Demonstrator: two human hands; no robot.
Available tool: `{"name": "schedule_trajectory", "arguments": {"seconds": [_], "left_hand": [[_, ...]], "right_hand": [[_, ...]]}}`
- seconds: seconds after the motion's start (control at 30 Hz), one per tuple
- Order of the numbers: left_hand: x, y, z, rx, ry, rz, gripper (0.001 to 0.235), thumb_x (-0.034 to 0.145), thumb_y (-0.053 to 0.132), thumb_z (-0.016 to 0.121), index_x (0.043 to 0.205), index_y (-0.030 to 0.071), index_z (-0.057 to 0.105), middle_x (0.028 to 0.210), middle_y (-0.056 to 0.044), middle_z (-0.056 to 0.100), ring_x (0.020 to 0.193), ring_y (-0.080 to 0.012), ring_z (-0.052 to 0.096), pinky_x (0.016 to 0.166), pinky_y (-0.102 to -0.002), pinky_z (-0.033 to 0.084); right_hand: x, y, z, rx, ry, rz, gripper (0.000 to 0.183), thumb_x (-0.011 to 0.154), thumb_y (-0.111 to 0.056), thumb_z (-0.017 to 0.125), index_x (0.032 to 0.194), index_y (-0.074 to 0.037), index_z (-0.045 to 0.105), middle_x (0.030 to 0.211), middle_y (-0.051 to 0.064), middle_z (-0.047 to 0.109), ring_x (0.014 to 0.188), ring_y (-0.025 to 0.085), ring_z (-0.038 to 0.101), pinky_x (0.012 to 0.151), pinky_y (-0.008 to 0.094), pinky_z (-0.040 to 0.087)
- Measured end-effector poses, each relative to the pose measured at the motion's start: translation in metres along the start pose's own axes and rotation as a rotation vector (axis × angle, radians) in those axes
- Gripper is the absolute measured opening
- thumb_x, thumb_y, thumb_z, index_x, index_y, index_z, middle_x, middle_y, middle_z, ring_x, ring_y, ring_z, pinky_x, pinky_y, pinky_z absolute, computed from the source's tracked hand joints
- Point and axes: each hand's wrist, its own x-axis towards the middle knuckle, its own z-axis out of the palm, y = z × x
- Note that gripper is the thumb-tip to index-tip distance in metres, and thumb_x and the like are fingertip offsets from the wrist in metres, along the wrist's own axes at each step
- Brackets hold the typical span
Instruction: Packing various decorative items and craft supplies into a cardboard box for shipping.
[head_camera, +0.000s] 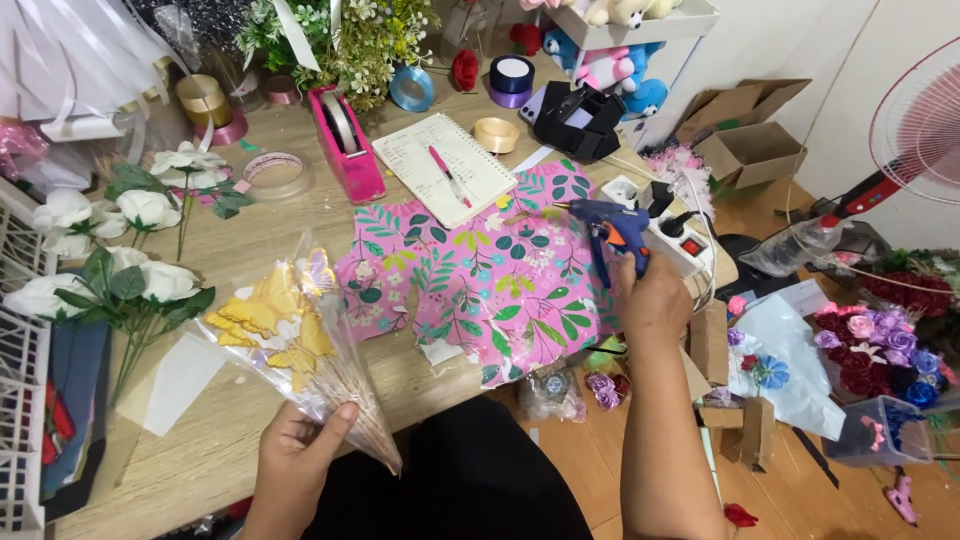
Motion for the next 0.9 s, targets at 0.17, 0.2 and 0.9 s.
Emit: {"name": "schedule_trajectory", "arguments": {"seconds": [0.17, 0.2, 0.9], "left_hand": [[0.0, -0.007, 0.006, 0.001, -0.02, -0.015, 0.034, 0.084, -0.003, 0.073, 0.117, -0.006, 0.071, 0.111, -0.018, 0.078, 0.102, -0.0238, 0.071, 0.095, -0.037, 0.058], [-0.001, -0.007, 0.006, -0.002, -0.02, -0.03, 0.033, 0.084, -0.003, 0.073, 0.117, -0.006, 0.071, 0.111, -0.018, 0.078, 0.102, -0.0244, 0.071, 0.094, -0.038, 0.058], [-0.002, 0.001, -0.01, 0.009, 0.025, -0.028, 0.033, 0.084, 0.0, 0.074, 0.116, -0.004, 0.071, 0.112, -0.016, 0.078, 0.105, -0.0233, 0.071, 0.097, -0.036, 0.057]], "right_hand": [[0.0, 0.025, 0.015, -0.028, 0.105, -0.038, 0.043, 0.104, -0.038, 0.055, 0.129, -0.005, 0.068, 0.105, 0.022, 0.072, 0.085, 0.049, 0.068, 0.065, 0.061, 0.051], [0.002, 0.027, 0.016, -0.034, 0.073, -0.032, 0.044, 0.104, -0.04, 0.053, 0.129, -0.006, 0.068, 0.106, 0.021, 0.071, 0.088, 0.048, 0.067, 0.066, 0.06, 0.051], [0.038, -0.067, 0.024, -0.008, 0.153, -0.752, 0.035, 0.094, -0.034, 0.075, 0.123, -0.014, 0.072, 0.117, 0.005, 0.07, 0.11, 0.03, 0.06, 0.108, 0.058, 0.029]]}}
